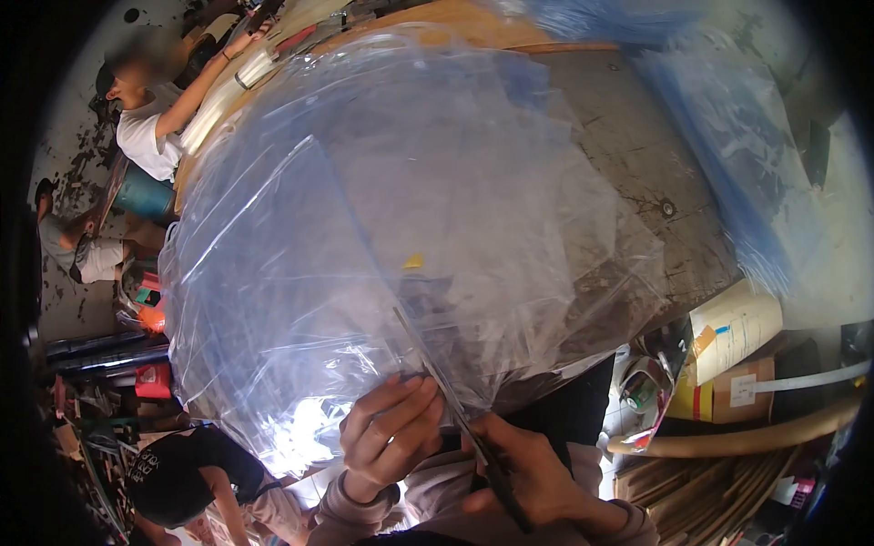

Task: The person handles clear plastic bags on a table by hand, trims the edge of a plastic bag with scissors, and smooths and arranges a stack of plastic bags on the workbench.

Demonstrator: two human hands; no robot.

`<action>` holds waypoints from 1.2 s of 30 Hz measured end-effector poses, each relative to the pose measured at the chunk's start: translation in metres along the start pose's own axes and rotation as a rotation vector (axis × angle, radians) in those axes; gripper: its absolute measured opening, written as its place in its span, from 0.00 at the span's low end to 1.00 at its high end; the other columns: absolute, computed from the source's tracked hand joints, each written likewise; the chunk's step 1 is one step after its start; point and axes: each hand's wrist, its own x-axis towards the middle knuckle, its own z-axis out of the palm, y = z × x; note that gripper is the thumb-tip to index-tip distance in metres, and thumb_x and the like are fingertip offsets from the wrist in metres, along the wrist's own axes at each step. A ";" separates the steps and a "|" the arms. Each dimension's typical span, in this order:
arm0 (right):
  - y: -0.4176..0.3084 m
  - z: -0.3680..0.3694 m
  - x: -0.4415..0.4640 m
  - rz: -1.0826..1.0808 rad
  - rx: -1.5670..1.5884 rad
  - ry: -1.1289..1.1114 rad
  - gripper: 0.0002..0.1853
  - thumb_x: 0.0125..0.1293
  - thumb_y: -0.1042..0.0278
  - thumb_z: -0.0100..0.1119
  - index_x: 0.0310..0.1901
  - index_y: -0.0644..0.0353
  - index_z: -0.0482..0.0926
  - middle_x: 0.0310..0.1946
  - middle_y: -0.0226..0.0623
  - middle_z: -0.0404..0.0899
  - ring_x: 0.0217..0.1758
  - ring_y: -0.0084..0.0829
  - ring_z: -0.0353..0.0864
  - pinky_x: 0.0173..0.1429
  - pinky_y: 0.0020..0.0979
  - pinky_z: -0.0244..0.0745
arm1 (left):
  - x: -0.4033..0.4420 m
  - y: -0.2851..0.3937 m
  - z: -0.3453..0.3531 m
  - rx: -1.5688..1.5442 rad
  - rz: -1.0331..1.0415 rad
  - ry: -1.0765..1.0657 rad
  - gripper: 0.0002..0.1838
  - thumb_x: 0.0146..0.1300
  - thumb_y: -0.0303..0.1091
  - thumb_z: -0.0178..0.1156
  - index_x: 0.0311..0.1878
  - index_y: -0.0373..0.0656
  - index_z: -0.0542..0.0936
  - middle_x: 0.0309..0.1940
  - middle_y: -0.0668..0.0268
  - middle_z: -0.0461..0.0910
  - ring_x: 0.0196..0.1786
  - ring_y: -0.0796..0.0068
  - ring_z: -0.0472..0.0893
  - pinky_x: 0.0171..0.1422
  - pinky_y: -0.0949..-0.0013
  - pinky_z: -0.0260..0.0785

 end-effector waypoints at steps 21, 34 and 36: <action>-0.005 0.006 -0.004 0.030 -0.026 -0.012 0.34 0.49 0.52 0.72 0.51 0.60 0.66 0.27 0.30 0.70 0.30 0.21 0.71 0.36 0.25 0.68 | -0.008 0.004 0.008 -0.086 -0.010 0.103 0.07 0.53 0.28 0.63 0.35 0.38 0.81 0.41 0.63 0.82 0.44 0.68 0.82 0.46 0.69 0.79; 0.002 0.015 -0.005 -0.004 0.071 0.089 0.35 0.46 0.48 0.74 0.48 0.60 0.68 0.26 0.27 0.72 0.28 0.17 0.71 0.34 0.22 0.68 | -0.011 0.006 0.008 -0.055 -0.015 0.067 0.10 0.49 0.31 0.67 0.36 0.42 0.82 0.43 0.64 0.81 0.45 0.67 0.82 0.48 0.68 0.78; 0.002 0.014 -0.006 -0.001 0.045 0.114 0.34 0.46 0.49 0.75 0.48 0.60 0.69 0.26 0.27 0.72 0.29 0.17 0.72 0.34 0.22 0.69 | -0.009 0.005 0.007 -0.047 -0.012 0.055 0.10 0.51 0.31 0.66 0.37 0.42 0.81 0.43 0.63 0.81 0.45 0.68 0.82 0.47 0.69 0.78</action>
